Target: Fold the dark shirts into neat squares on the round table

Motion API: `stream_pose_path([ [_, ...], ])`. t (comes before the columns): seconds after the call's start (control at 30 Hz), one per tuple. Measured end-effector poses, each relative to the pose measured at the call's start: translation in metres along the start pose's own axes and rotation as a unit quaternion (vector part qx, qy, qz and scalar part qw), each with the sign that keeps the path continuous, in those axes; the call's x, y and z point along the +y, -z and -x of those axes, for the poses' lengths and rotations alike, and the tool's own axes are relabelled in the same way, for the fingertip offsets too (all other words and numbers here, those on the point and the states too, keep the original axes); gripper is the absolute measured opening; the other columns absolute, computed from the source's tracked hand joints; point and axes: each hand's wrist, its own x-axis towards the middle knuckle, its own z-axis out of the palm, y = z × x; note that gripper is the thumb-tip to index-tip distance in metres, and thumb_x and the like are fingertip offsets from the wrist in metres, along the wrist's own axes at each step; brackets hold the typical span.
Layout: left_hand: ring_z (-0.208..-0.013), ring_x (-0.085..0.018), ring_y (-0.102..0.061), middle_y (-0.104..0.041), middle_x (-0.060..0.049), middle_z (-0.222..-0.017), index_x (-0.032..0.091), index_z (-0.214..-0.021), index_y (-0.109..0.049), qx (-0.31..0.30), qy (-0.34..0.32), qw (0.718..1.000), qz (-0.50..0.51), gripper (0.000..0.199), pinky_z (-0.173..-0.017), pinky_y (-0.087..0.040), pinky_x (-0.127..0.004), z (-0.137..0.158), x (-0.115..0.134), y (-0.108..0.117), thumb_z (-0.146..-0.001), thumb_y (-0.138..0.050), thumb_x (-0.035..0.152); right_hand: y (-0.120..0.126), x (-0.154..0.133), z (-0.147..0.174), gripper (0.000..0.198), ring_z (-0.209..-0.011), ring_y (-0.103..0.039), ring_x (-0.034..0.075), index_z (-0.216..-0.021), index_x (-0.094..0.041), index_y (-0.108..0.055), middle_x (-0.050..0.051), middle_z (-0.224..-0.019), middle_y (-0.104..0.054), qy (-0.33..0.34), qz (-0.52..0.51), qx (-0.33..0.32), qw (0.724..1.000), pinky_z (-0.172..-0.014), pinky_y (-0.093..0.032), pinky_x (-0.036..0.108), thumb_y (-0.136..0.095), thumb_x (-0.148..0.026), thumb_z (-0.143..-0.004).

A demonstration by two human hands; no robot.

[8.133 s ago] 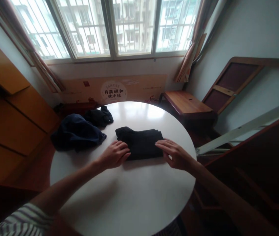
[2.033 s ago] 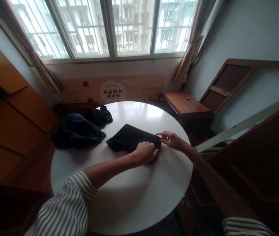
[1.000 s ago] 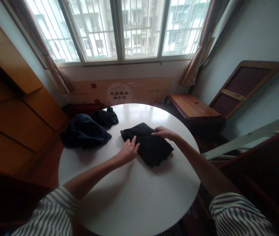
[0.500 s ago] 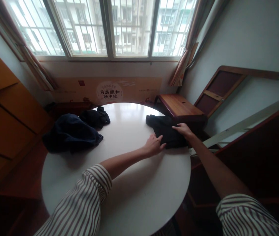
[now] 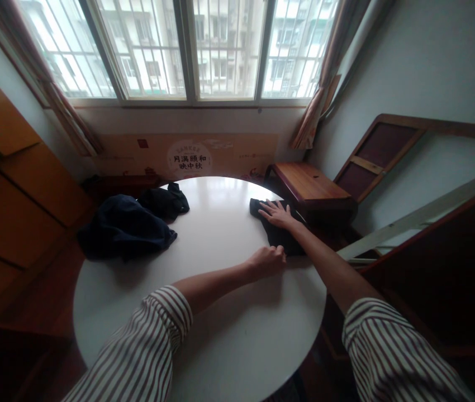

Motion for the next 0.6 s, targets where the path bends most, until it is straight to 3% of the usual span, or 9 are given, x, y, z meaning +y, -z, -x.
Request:
stream_pose_path([
  [0.13,-0.087,-0.026,-0.069,-0.061,-0.017,-0.099,0.007,-0.107,-0.065,0.014,0.008,1.0,0.022,0.043,-0.065,-0.056,-0.035,0.001,0.002,0.004,-0.106,-0.026,0.025,0.003,-0.003,-0.006,0.06,-0.15,-0.011,0.039,-0.152,-0.037,-0.036,-0.001,-0.164,-0.022,-0.002,-0.009,0.001,1.0,-0.111,-0.008,0.075,-0.025,-0.061,-0.098],
  [0.23,-0.086,-0.025,-0.07,-0.062,-0.016,-0.103,0.009,-0.116,-0.061,0.052,0.072,0.994,0.056,0.043,-0.066,-0.056,-0.034,0.001,-0.002,0.01,-0.106,-0.026,0.032,0.013,0.0,-0.004,0.055,-0.149,-0.02,0.033,-0.152,-0.032,-0.037,0.003,-0.163,-0.026,0.012,-0.023,0.021,0.999,-0.115,-0.017,0.067,-0.018,-0.048,-0.103],
  [0.33,-0.088,-0.026,-0.071,-0.065,-0.018,-0.102,0.007,-0.119,-0.059,0.036,0.119,0.99,0.069,0.034,-0.068,-0.056,-0.033,-0.002,-0.007,0.013,-0.104,-0.038,0.028,0.016,-0.001,0.001,0.052,-0.148,-0.025,0.029,-0.152,-0.03,-0.039,0.004,-0.161,-0.029,0.045,-0.031,0.024,0.998,-0.117,-0.022,0.059,-0.024,-0.044,-0.103],
  [0.47,-0.09,-0.027,-0.071,-0.068,-0.017,-0.096,0.007,-0.103,-0.066,-0.01,0.109,0.992,0.062,0.025,-0.07,-0.056,-0.033,-0.009,-0.007,0.011,-0.097,-0.042,0.009,0.006,-0.011,0.007,0.053,-0.149,-0.021,0.031,-0.151,-0.036,-0.038,0.0,-0.161,-0.029,0.069,-0.036,-0.006,0.997,-0.115,-0.015,0.067,-0.031,-0.051,-0.101],
  [0.6,-0.091,-0.026,-0.071,-0.067,-0.017,-0.096,0.006,-0.106,-0.064,0.0,0.087,0.995,0.042,0.024,-0.071,-0.057,-0.032,-0.009,-0.001,0.006,-0.095,-0.042,0.006,-0.004,-0.018,0.006,0.059,-0.151,-0.012,0.032,-0.155,-0.036,-0.027,-0.001,-0.164,-0.022,0.059,-0.04,-0.027,0.997,-0.114,-0.006,0.07,-0.028,-0.057,-0.1],
])
